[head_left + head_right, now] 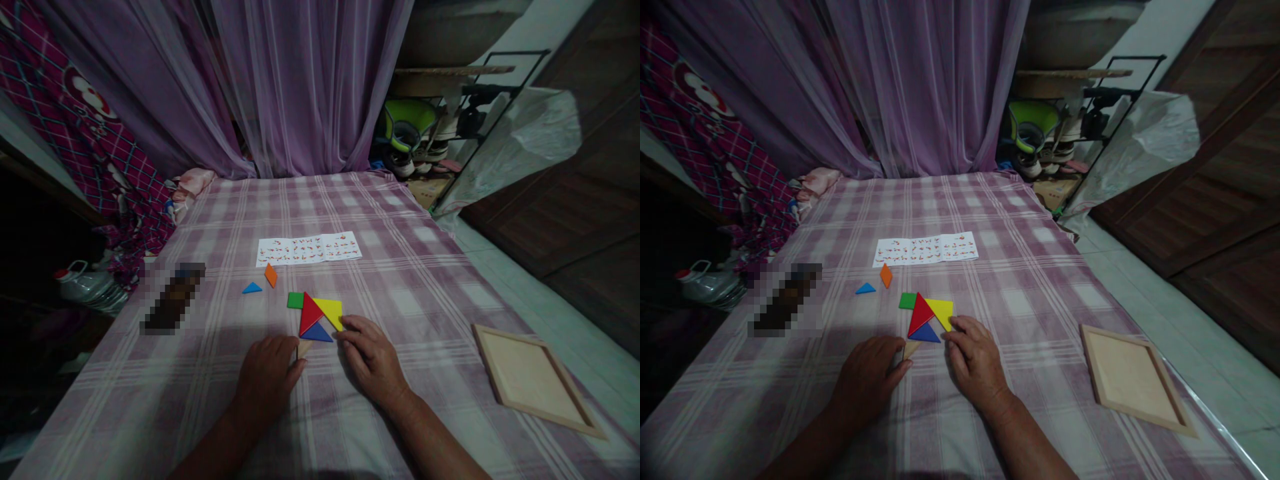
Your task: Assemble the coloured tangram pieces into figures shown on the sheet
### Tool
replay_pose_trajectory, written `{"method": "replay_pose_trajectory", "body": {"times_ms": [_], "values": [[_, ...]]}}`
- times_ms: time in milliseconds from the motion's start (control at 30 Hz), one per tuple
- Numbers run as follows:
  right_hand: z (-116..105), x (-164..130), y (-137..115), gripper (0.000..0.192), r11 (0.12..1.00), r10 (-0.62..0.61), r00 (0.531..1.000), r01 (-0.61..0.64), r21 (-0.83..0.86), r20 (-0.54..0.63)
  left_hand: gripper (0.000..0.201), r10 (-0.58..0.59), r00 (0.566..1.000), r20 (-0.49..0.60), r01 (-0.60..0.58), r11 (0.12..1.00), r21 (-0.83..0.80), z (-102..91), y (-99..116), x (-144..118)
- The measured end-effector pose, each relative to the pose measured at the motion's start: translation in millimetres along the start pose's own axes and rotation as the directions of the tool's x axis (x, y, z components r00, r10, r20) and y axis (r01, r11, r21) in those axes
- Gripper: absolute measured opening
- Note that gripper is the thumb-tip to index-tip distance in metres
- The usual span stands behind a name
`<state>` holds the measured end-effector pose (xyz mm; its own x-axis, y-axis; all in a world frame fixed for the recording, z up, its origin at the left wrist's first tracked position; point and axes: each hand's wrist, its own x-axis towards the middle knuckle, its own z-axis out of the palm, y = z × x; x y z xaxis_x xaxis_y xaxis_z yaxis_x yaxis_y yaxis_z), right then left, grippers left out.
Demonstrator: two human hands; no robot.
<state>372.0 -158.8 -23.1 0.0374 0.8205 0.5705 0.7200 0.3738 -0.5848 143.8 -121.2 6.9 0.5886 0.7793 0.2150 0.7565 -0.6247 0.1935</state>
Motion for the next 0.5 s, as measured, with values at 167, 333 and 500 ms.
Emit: {"method": "replay_pose_trajectory", "body": {"times_ms": [167, 333, 500], "values": [[-0.1, 0.0, 0.2, 0.024, 1.000, 0.003, 1.000, -0.003, -0.011, 0.007, 0.005, -0.005, 1.000, -0.011, 0.005, 1.000, -0.008, -1.8, 1.6, 0.9], [-0.7, 0.2, 0.0, 0.025, 1.000, 0.000, 1.000, 0.000, -0.020, 0.016, 0.005, -0.006, 1.000, -0.026, 0.006, 1.000, -0.003, -0.5, 2.9, 1.9], [-0.7, 0.1, -0.7, 0.025, 1.000, 0.000, 1.000, 0.000, -0.024, 0.014, 0.003, -0.002, 0.999, -0.048, 0.003, 1.000, 0.012, 2.2, 3.5, 3.7]]}}
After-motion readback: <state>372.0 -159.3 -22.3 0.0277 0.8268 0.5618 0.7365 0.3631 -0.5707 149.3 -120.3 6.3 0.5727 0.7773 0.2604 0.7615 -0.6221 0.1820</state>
